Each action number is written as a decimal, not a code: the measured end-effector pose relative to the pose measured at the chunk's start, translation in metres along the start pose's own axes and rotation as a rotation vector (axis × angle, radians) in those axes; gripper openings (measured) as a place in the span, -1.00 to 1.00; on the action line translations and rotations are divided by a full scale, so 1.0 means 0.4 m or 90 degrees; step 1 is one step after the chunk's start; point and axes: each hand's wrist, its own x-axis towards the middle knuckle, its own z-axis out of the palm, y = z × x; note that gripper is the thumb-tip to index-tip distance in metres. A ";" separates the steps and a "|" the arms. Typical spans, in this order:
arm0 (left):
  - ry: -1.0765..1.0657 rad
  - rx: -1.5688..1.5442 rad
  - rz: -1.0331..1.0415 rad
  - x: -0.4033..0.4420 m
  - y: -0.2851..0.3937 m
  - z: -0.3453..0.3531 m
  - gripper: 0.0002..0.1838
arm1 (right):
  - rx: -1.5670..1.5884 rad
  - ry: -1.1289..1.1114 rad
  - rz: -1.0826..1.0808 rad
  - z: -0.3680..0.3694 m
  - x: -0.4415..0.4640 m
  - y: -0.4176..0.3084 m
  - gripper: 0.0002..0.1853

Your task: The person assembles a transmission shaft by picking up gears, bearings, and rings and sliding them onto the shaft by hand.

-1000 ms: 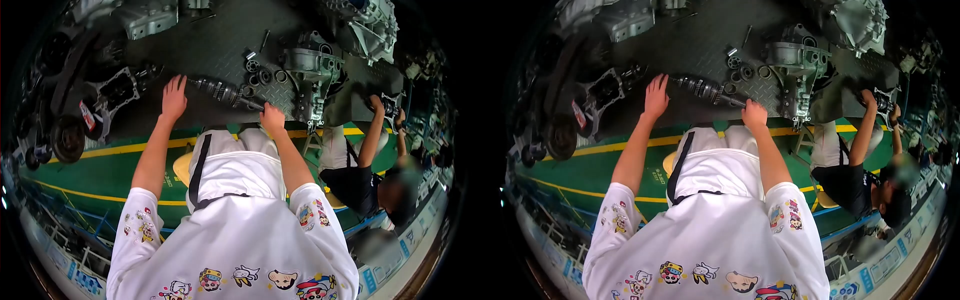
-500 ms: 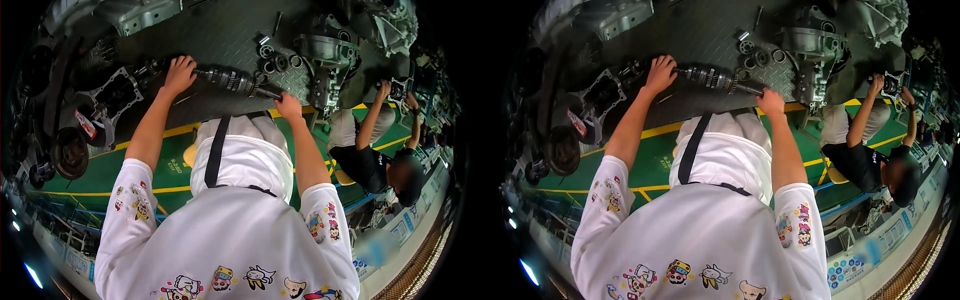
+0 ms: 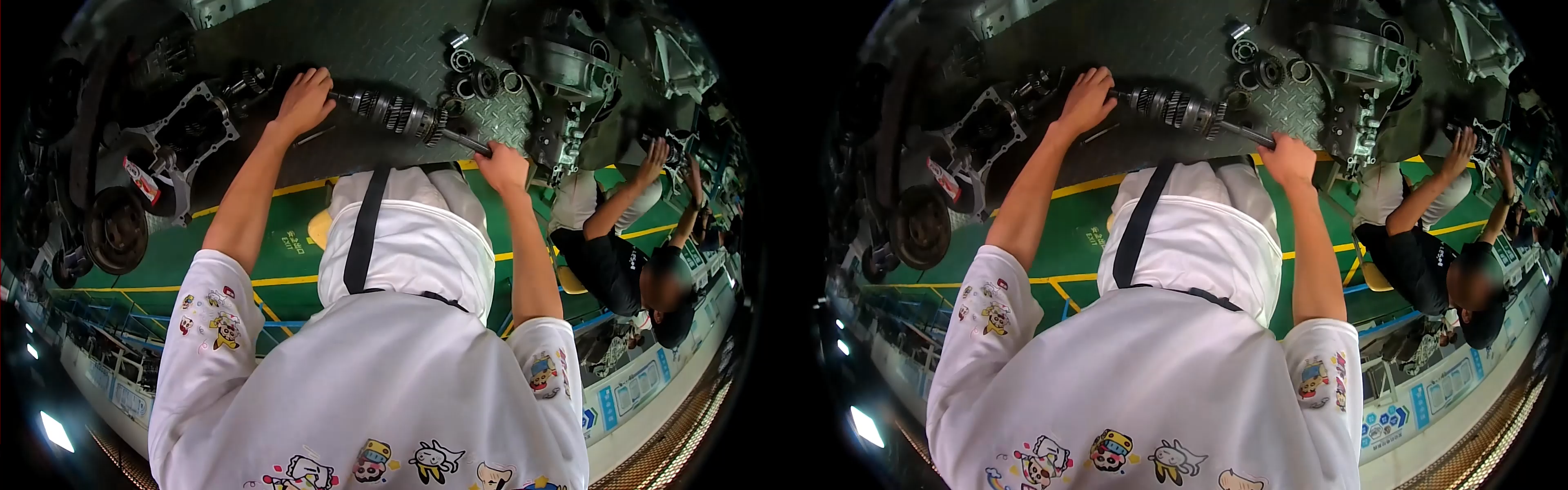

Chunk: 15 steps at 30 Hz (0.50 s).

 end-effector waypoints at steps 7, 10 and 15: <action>-0.037 -0.158 -0.076 -0.066 0.046 -0.004 -0.71 | -0.072 0.056 -0.080 -0.137 -0.137 -0.002 -0.69; -0.016 -0.201 -0.073 -0.082 0.070 0.019 -0.75 | -0.098 0.018 -0.089 -0.215 -0.219 -0.021 -0.71; 0.011 -0.330 -0.101 -0.067 0.157 0.073 -0.80 | -0.189 -0.011 -0.046 -0.351 -0.377 -0.082 -0.69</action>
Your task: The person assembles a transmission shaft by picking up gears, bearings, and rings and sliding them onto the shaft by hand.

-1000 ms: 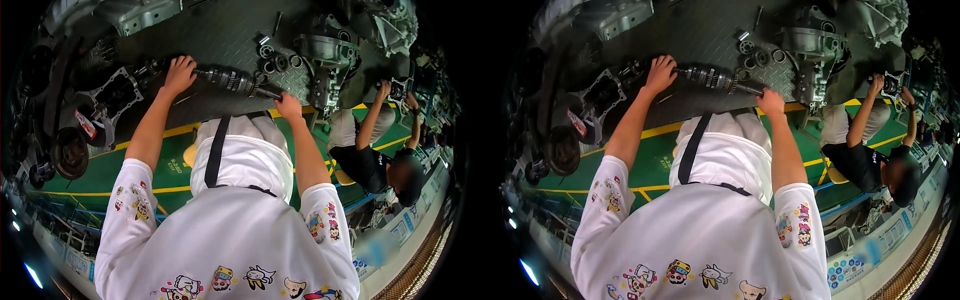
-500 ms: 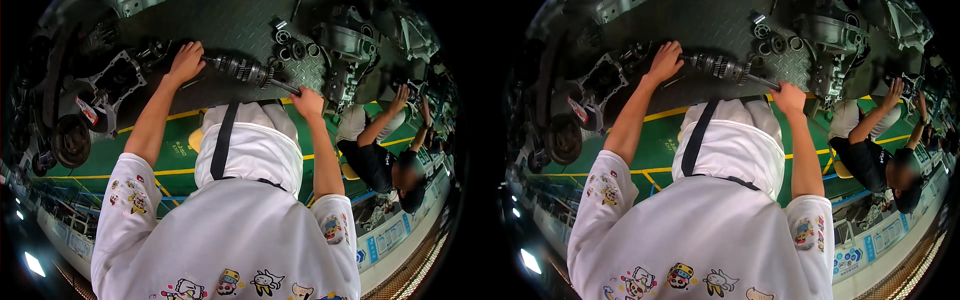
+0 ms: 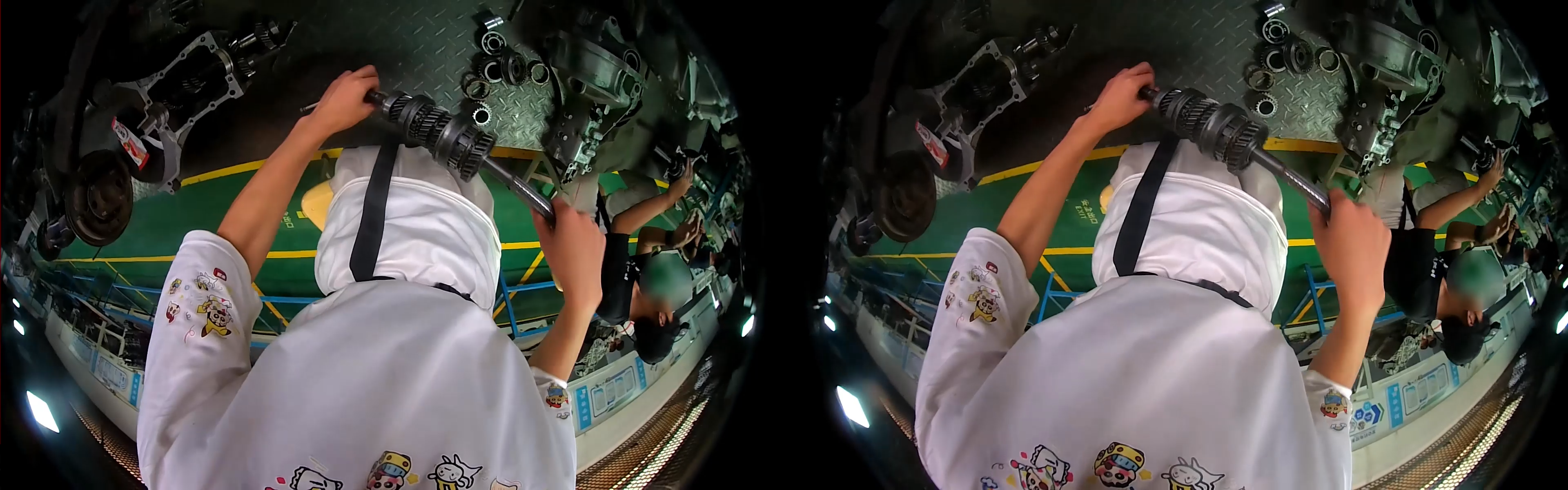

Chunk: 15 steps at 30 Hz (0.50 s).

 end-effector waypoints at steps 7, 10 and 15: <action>0.040 -0.179 0.124 0.037 0.065 0.136 -0.81 | -0.080 -0.027 0.083 -0.105 -0.135 -0.032 -0.69; 0.028 -0.249 0.145 0.047 0.083 0.184 -0.80 | -0.134 -0.037 0.104 -0.136 -0.172 -0.058 -0.68; 0.017 -0.334 0.152 0.068 0.109 0.245 -0.78 | -0.157 -0.025 0.113 -0.164 -0.205 -0.097 -0.70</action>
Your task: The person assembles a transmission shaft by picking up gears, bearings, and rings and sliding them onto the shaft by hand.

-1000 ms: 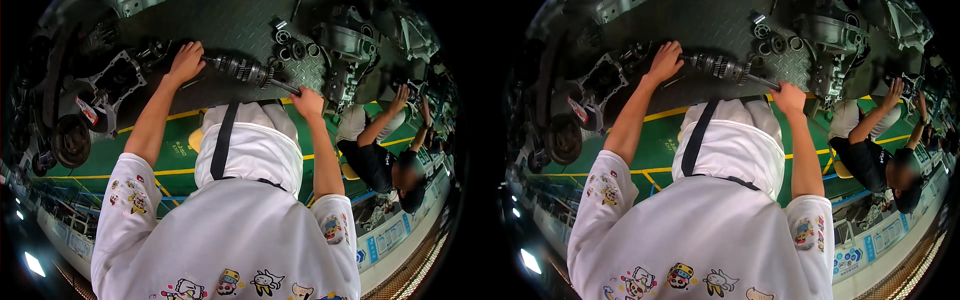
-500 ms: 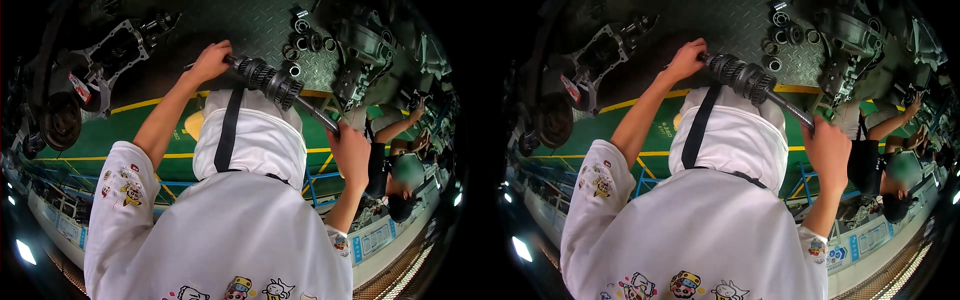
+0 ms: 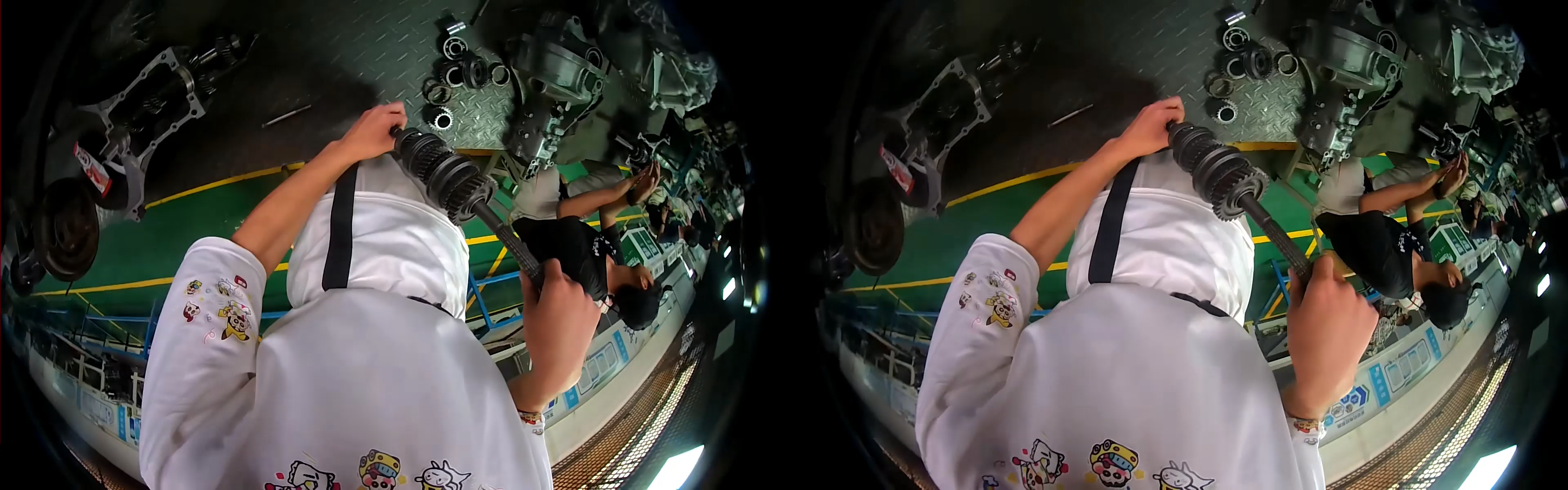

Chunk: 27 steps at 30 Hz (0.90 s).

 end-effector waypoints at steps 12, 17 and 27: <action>-0.038 0.003 0.006 -0.008 -0.010 -0.005 -0.82 | 0.042 0.021 -0.054 -0.063 -0.085 -0.066 -0.81; -0.048 0.044 0.070 -0.010 -0.010 -0.031 -0.81 | 0.121 0.006 -0.096 -0.123 -0.121 -0.099 -0.48; 0.049 0.217 -0.060 -0.101 0.142 -0.205 -0.44 | 0.188 0.076 -0.202 -0.170 -0.117 -0.147 -0.40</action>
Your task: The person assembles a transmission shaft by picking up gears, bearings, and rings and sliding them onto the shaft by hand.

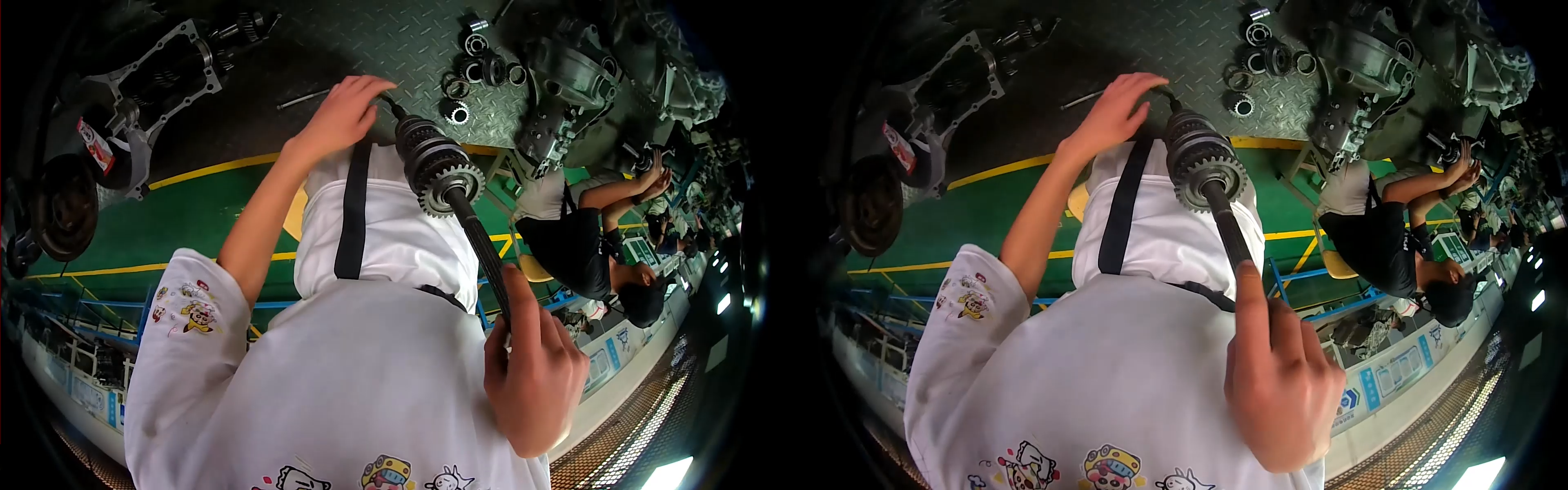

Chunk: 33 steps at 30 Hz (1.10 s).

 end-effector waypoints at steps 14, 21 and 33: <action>-0.036 -0.276 0.296 -0.050 0.508 -0.160 -0.76 | 0.258 0.073 -0.173 0.033 -0.001 0.009 -0.66; -0.055 -0.350 0.211 -0.051 0.476 -0.218 -0.56 | 0.524 -0.012 -0.146 0.067 0.001 0.044 -0.68; 0.102 -0.439 0.121 -0.051 0.408 -0.279 -0.62 | 0.848 -0.094 -0.083 0.298 0.130 0.220 -0.74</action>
